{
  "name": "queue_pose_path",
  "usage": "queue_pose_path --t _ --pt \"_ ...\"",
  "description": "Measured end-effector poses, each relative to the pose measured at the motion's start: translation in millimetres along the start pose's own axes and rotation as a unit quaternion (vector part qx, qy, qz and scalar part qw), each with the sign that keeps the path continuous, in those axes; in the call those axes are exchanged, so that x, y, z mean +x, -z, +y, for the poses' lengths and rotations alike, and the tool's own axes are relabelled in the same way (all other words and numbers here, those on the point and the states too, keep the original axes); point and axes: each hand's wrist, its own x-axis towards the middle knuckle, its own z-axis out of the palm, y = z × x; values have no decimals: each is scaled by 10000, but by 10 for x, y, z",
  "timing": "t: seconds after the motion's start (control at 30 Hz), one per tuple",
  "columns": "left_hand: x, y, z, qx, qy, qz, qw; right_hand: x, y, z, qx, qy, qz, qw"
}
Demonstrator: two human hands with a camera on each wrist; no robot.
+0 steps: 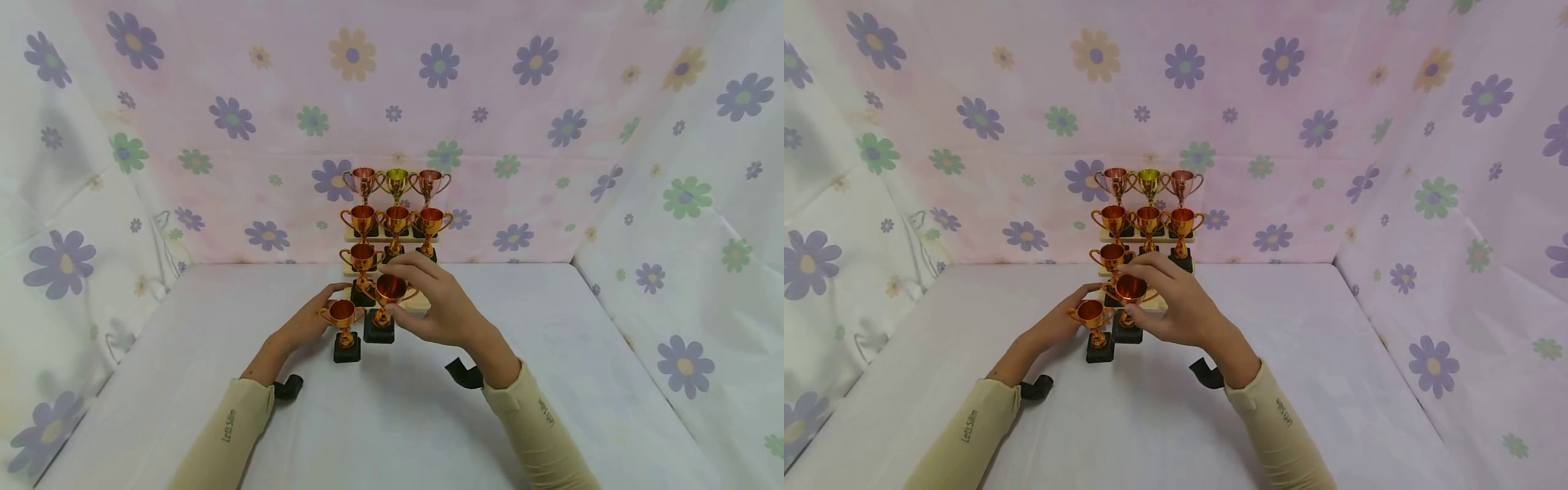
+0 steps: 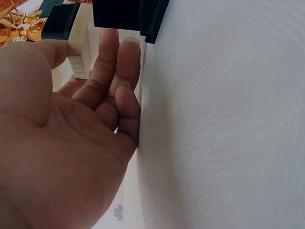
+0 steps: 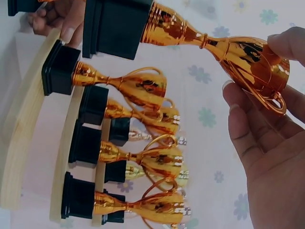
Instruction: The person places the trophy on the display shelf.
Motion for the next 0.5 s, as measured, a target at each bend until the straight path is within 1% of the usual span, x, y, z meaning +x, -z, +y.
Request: queue_pose_path --t 0.13,0.27,0.4,0.5 --pt "8 7 1 42 -82 13 10000 -11 10 56 -149 -149 47 9998" --pt "3 4 5 34 -94 16 9999 -31 -1 129 -224 -192 92 9995" --pt "-5 1 6 -17 -148 25 9999 -47 -7 207 -206 -198 227 9993" --pt "-7 5 4 -38 -197 30 9998 -55 -5 264 -234 -277 346 9987"
